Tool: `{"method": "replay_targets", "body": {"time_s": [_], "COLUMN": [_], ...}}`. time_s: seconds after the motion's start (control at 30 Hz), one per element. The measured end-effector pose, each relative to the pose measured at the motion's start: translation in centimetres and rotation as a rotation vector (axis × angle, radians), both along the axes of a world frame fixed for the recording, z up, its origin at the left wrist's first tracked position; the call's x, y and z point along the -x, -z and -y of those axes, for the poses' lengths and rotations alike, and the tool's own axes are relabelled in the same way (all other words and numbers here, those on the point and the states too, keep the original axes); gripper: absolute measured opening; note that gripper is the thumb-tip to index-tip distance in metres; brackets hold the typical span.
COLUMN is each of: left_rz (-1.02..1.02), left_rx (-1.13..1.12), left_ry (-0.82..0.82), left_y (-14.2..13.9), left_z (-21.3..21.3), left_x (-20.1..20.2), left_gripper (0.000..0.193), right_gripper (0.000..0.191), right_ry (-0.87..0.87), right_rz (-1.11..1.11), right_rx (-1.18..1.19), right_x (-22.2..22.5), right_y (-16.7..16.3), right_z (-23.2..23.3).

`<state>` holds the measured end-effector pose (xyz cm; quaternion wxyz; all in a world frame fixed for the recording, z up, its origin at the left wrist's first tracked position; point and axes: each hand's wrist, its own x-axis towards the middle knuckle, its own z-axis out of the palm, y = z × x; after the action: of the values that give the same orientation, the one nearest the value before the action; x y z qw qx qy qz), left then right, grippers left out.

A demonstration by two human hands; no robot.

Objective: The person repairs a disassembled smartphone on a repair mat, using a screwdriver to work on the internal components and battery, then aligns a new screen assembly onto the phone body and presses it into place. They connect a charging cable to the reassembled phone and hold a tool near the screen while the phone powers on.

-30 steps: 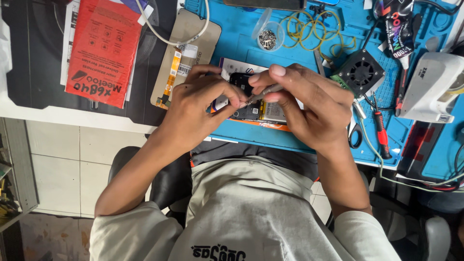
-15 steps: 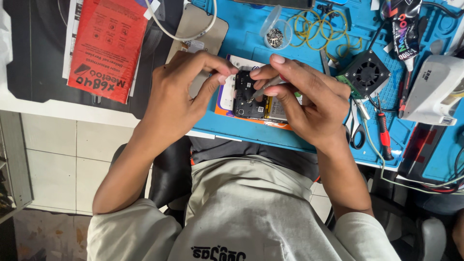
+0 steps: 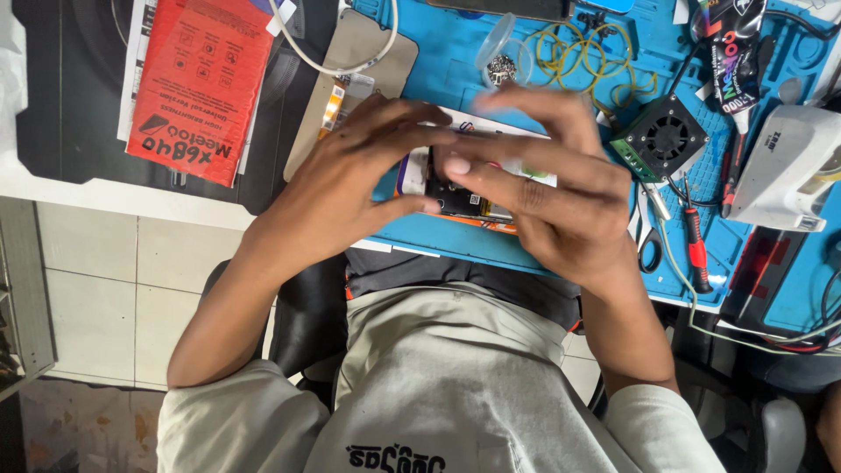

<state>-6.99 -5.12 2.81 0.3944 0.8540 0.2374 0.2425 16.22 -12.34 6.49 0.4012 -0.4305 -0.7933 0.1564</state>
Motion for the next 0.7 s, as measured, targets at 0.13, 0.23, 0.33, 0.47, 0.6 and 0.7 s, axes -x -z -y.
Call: {"method": "replay_targets", "body": {"time_s": [0.13, 0.23, 0.33, 0.47, 0.6, 0.7], "left_rz": [-0.053, -0.050, -0.069, -0.066, -0.070, -0.082], "left_rx": [0.001, -0.022, -0.005, -0.035, -0.012, 0.010], "left_ry": [0.026, 0.026, 0.031, 0.024, 0.035, 0.033], "left_y": [0.4, 0.7, 0.9, 0.9, 0.9, 0.8], "left_z": [0.2, 0.2, 0.2, 0.3, 0.2, 0.1], "left_x": [-0.6, -0.6, -0.7, -0.6, -0.6, -0.6], "left_gripper": [0.076, 0.075, 0.075, 0.073, 0.071, 0.063], "right_gripper": [0.041, 0.038, 0.038, 0.032, 0.033, 0.032], "right_ry": [0.106, 0.063, 0.044, -0.013, 0.017, -0.050], "right_rz": [-0.093, -0.151, -0.174, -0.200, -0.207, -0.294], "right_rx": [-0.021, -0.036, -0.029, 0.043, 0.051, 0.114], "right_x": [0.7, 0.8, 0.6, 0.3, 0.3, -0.1], "right_y": [0.3, 0.3, 0.0, -0.1, 0.7, 1.5], "right_z": [-0.2, -0.5, -0.6, -0.8, -0.6, -0.3]}}
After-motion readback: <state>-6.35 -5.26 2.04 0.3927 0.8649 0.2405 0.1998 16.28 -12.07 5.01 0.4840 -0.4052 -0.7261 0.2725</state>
